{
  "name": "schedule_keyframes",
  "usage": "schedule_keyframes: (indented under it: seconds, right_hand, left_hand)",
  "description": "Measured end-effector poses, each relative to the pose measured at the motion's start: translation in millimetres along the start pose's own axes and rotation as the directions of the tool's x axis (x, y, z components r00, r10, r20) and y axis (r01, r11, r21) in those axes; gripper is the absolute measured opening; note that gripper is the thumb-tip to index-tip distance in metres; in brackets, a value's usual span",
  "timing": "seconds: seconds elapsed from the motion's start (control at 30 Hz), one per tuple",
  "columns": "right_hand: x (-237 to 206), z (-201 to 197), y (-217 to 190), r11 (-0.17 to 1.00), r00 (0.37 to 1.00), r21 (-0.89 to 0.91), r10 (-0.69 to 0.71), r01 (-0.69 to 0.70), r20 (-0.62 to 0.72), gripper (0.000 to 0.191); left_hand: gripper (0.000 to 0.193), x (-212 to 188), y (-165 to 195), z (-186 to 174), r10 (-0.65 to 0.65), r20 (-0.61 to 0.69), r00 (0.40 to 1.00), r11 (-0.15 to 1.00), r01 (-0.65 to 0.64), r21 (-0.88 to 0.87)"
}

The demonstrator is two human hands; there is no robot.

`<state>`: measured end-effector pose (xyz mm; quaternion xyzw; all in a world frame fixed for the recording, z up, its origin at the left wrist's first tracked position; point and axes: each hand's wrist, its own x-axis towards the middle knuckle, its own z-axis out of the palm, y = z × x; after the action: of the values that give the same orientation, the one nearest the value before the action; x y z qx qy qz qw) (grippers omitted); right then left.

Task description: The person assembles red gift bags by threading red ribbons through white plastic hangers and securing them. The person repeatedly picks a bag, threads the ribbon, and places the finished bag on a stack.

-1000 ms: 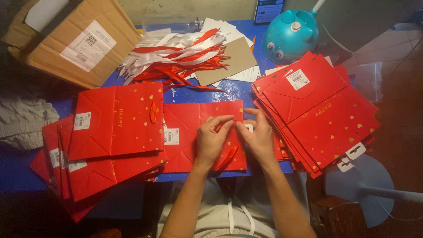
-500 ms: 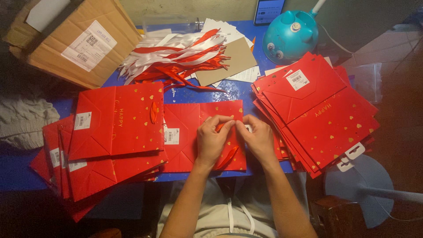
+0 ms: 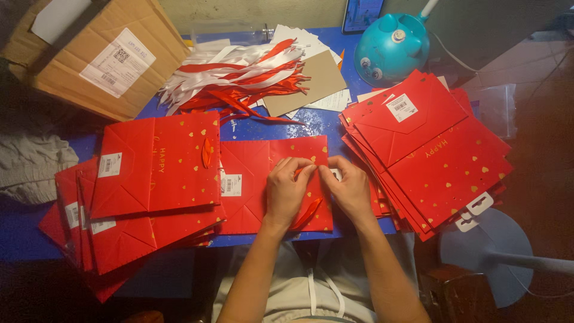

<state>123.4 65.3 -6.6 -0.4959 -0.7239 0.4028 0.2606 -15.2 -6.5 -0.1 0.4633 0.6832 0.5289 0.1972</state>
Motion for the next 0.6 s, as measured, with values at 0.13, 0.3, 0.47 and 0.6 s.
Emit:
schedule_keyframes:
  seconds: [0.13,0.3,0.47,0.6]
  right_hand:
    - [-0.1,0.1,0.0,1.0,1.0,-0.012,0.014,-0.014,0.0,0.026]
    - [-0.6,0.9,2.5,1.0,1.0,-0.01,-0.012,0.012,-0.009,0.026]
    - [-1.6,-0.9,7.0,1.0,1.0,-0.02,0.016,-0.015,0.015,0.026]
    - [-2.2,-4.0,10.7,0.995,0.998,0.096,-0.045,0.04,0.049,0.029]
  left_hand:
    - [0.009,-0.7,-1.5,0.6,0.029,-0.009,1.0,0.999,-0.029,0.026]
    - [0.009,-2.0,-1.8,0.1,0.078,0.01,0.997,0.996,-0.078,0.05]
    - [0.009,-2.2,1.6,0.2,0.081,0.007,0.997,0.993,-0.081,0.086]
    - [0.01,-1.5,5.1,-1.0,0.023,0.031,0.999,0.997,-0.025,0.078]
